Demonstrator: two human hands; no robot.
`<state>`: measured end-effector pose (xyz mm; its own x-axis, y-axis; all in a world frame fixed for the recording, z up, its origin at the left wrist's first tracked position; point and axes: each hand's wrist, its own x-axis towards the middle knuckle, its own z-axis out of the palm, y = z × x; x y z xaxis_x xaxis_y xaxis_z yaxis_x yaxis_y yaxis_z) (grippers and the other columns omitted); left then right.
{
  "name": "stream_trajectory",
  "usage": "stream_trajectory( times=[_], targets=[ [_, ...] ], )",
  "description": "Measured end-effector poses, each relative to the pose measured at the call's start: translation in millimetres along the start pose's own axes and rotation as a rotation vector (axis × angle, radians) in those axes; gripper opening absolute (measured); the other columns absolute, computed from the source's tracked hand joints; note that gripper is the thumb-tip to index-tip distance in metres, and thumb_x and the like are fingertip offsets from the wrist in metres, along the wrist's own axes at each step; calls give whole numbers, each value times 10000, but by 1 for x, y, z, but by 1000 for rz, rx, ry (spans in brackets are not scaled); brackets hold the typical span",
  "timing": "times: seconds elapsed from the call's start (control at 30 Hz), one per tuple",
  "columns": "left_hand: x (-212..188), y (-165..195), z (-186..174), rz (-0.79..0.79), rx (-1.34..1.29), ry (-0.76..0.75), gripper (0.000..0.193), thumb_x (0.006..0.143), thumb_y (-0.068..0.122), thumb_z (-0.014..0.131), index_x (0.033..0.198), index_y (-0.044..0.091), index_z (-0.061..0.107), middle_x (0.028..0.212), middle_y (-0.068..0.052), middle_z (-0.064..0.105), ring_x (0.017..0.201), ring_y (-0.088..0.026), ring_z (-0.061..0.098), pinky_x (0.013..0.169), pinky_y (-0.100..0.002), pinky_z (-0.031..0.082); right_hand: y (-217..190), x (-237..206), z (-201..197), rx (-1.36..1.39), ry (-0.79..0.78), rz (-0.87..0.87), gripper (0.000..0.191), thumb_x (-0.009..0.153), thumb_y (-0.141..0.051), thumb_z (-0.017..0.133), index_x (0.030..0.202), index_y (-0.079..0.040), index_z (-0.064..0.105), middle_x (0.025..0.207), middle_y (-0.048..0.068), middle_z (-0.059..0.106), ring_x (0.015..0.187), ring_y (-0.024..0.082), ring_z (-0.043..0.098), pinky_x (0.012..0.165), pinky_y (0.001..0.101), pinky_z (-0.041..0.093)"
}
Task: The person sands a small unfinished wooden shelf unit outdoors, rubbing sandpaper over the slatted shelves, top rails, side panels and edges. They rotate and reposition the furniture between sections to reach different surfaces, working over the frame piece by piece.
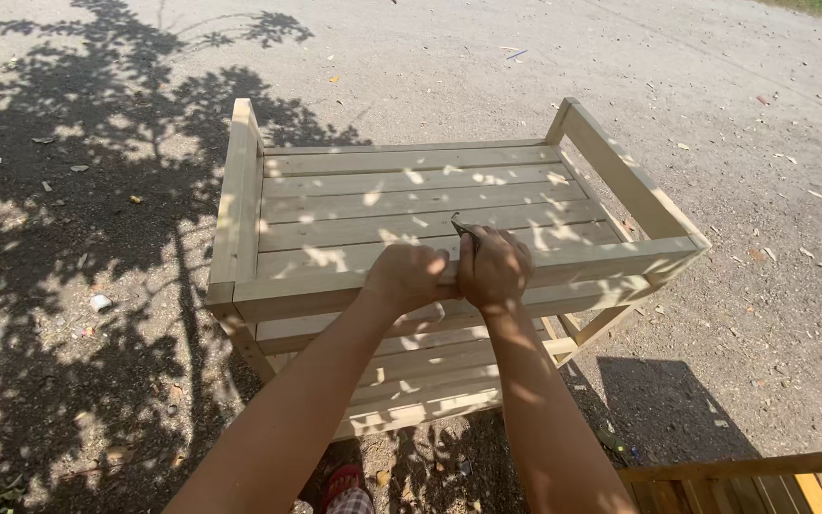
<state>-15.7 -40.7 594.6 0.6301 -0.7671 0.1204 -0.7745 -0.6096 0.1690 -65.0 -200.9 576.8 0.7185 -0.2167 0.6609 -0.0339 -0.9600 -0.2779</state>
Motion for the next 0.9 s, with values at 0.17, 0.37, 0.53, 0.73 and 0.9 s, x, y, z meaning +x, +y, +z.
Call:
stream_trajectory(
  times=[0.17,0.37,0.53,0.73,0.9],
  targets=[
    [36,-30,-37,-134,-6,-101,734,648,724,803,997,93,670,854,-108,721,858,-299,739,778,-443,597,7,61,1,252,98,43,427,1104,-261,433,1450,-49,570,1405,197,614,1365,371,519,1166,489,403],
    [79,-75,-42,-139,56,-33,718,657,742,820,887,71,712,884,-103,724,858,-283,745,790,-428,604,29,77,15,-55,100,-83,480,1059,-305,451,1434,-27,564,1447,184,578,1400,409,459,1178,585,254],
    [110,-112,-47,-79,28,218,401,750,517,758,920,156,727,834,-73,742,813,-287,756,728,-443,607,-18,98,84,46,-60,-182,375,1023,-334,485,1282,-106,633,1326,79,647,1371,266,515,1249,601,206],
    [90,-163,-74,-318,115,106,791,560,786,859,897,93,685,789,-62,705,767,-239,734,702,-399,585,28,142,106,-45,33,-206,484,1043,-340,485,1463,-100,507,1500,134,514,1468,370,387,1245,568,191],
    [99,-181,-65,-346,184,293,778,422,666,945,924,135,680,855,-41,713,855,-262,716,716,-431,561,44,161,123,36,189,109,702,1079,-326,448,1663,-51,174,1719,265,110,1572,518,75,1272,553,72]
  ],
)
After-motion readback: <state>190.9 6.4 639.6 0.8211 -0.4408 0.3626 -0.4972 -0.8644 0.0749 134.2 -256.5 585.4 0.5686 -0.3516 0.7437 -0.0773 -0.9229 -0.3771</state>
